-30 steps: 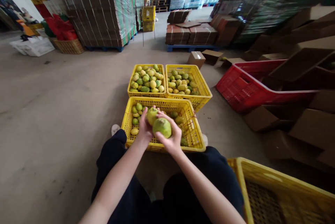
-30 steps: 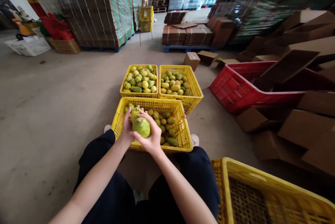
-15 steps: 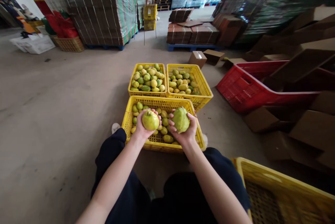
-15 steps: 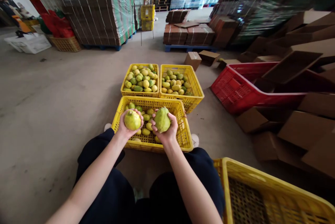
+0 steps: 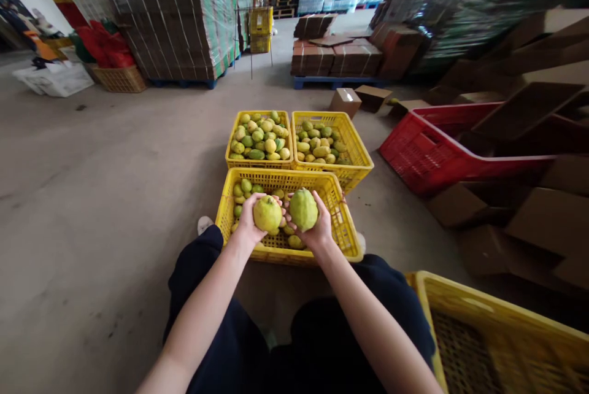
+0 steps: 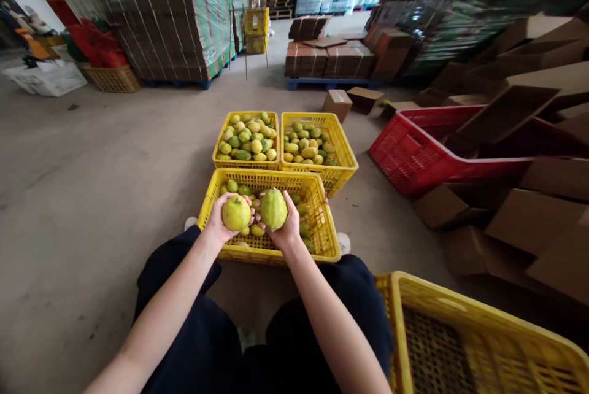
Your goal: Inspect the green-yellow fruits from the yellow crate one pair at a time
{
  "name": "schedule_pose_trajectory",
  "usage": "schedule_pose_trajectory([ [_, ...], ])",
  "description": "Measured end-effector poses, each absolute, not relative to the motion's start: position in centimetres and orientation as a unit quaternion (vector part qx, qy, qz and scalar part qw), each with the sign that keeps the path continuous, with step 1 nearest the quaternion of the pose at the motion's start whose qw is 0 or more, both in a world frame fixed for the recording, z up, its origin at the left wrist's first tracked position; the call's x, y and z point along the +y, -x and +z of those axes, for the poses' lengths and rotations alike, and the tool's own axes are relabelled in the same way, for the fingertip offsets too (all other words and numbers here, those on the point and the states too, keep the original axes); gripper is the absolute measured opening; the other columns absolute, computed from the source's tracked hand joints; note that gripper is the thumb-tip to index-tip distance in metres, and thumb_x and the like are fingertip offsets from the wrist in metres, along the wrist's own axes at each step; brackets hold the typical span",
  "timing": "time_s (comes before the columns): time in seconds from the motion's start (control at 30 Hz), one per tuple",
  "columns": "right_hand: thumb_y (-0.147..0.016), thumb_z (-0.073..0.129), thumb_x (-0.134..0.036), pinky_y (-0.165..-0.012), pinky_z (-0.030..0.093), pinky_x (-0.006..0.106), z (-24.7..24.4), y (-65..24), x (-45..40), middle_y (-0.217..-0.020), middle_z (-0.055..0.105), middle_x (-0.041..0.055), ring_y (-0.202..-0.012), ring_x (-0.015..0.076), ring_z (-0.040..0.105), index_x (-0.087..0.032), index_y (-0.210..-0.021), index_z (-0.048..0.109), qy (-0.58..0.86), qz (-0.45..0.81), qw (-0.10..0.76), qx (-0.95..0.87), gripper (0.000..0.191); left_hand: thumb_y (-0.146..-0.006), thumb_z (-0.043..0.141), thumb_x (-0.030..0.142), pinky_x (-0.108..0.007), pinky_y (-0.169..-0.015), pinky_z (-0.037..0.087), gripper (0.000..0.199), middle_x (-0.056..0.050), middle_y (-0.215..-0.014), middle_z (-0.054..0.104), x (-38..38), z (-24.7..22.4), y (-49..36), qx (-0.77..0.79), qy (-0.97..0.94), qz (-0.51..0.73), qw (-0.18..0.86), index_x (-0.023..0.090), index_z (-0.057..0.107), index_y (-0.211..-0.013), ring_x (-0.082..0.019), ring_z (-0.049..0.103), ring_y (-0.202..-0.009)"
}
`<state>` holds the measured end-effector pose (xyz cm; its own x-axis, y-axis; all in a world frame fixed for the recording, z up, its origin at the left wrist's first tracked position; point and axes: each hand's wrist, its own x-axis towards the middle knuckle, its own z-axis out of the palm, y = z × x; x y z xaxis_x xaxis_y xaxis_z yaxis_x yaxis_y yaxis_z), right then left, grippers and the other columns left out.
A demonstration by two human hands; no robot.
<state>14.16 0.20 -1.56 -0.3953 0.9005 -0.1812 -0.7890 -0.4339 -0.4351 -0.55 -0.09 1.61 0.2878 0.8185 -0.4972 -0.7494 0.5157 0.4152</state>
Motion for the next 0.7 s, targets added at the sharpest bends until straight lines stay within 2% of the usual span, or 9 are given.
schedule_pose_trajectory([
  [0.07,-0.087,0.046,-0.041,-0.044,0.053,0.028,-1.3,-14.3,0.3,-0.078,0.073,0.0088,-0.062,0.0207,0.067,-0.016,-0.100,0.066,0.202,0.815,0.530,-0.123,0.034,-0.079,0.045,0.026,-0.035,-0.059,0.057,0.026,-0.008,-0.069,0.066,0.0,1.7,0.7,0.331,-0.033,0.506,0.795,0.009,0.065,-0.080,-0.020,0.066,-0.061],
  [0.17,-0.087,0.048,-0.033,-0.055,0.058,0.032,-1.1,-14.7,0.7,-0.085,0.074,0.0078,-0.068,0.0206,0.069,-0.017,-0.111,0.063,0.207,0.809,0.539,-0.112,0.033,-0.082,0.042,0.027,-0.042,-0.076,0.057,0.037,-0.012,-0.089,0.070,0.1,2.1,1.1,0.284,-0.040,0.538,0.793,0.009,0.065,-0.106,-0.025,0.069,-0.084],
  [0.23,-0.087,0.049,-0.033,-0.056,0.059,0.032,-1.1,-15.1,1.0,-0.085,0.074,0.0079,-0.067,0.0198,0.070,-0.016,-0.113,0.063,0.207,0.807,0.543,-0.110,0.033,-0.085,0.042,0.029,-0.041,-0.076,0.058,0.042,-0.013,-0.103,0.070,0.1,2.4,1.4,0.245,-0.067,0.541,0.802,0.014,0.060,-0.120,-0.027,0.068,-0.096],
  [0.3,-0.086,0.050,-0.036,-0.050,0.057,0.030,-1.2,-15.3,1.2,-0.084,0.074,0.0081,-0.064,0.0194,0.069,-0.016,-0.111,0.063,0.197,0.805,0.547,-0.115,0.034,-0.088,0.041,0.034,-0.034,-0.066,0.058,0.043,-0.011,-0.109,0.068,0.1,2.6,1.6,0.219,-0.088,0.533,0.813,0.020,0.057,-0.125,-0.027,0.068,-0.095],
  [0.4,-0.083,0.053,-0.039,-0.044,0.054,0.027,-1.3,-15.2,1.2,-0.081,0.073,0.0083,-0.060,0.0191,0.067,-0.016,-0.106,0.064,0.169,0.806,0.555,-0.121,0.035,-0.088,0.041,0.040,-0.023,-0.050,0.053,0.042,-0.010,-0.106,0.069,0.1,2.2,1.4,0.224,-0.081,0.530,0.814,0.024,0.059,-0.122,-0.024,0.070,-0.084],
  [0.47,-0.081,0.056,-0.038,-0.053,0.058,0.031,-1.1,-14.8,1.0,-0.080,0.073,0.0085,-0.065,0.0205,0.068,-0.015,-0.104,0.064,0.152,0.804,0.564,-0.109,0.034,-0.086,0.042,0.040,-0.024,-0.051,0.052,0.042,-0.010,-0.103,0.070,0.2,1.6,1.0,0.238,-0.057,0.550,0.799,0.021,0.062,-0.119,-0.024,0.069,-0.083],
  [0.57,-0.079,0.057,-0.032,-0.077,0.059,0.040,-0.6,-14.0,0.9,-0.085,0.073,0.0071,-0.082,0.0227,0.070,-0.017,-0.107,0.064,0.130,0.792,0.591,-0.084,0.032,-0.085,0.041,0.036,-0.032,-0.070,0.057,0.041,-0.012,-0.103,0.070,0.6,0.7,-0.2,0.217,-0.003,0.608,0.764,0.016,0.065,-0.111,-0.024,0.067,-0.095],
  [0.63,-0.079,0.056,-0.027,-0.086,0.057,0.043,-0.4,-13.6,0.9,-0.090,0.073,0.0053,-0.090,0.0224,0.070,-0.021,-0.110,0.063,0.120,0.775,0.616,-0.076,0.032,-0.085,0.039,0.032,-0.037,-0.086,0.054,0.038,-0.010,-0.107,0.069,1.0,0.4,-1.1,0.180,0.026,0.645,0.742,0.015,0.067,-0.105,-0.024,0.064,-0.105],
  [0.7,-0.080,0.056,-0.026,-0.090,0.054,0.045,-0.3,-13.3,1.1,-0.095,0.074,0.0040,-0.095,0.0224,0.069,-0.024,-0.112,0.062,0.115,0.758,0.639,-0.066,0.033,-0.085,0.039,0.026,-0.039,-0.094,0.050,0.034,-0.008,-0.110,0.069,1.4,0.3,-1.8,0.160,0.041,0.670,0.724,0.017,0.068,-0.099,-0.022,0.062,-0.111],
])
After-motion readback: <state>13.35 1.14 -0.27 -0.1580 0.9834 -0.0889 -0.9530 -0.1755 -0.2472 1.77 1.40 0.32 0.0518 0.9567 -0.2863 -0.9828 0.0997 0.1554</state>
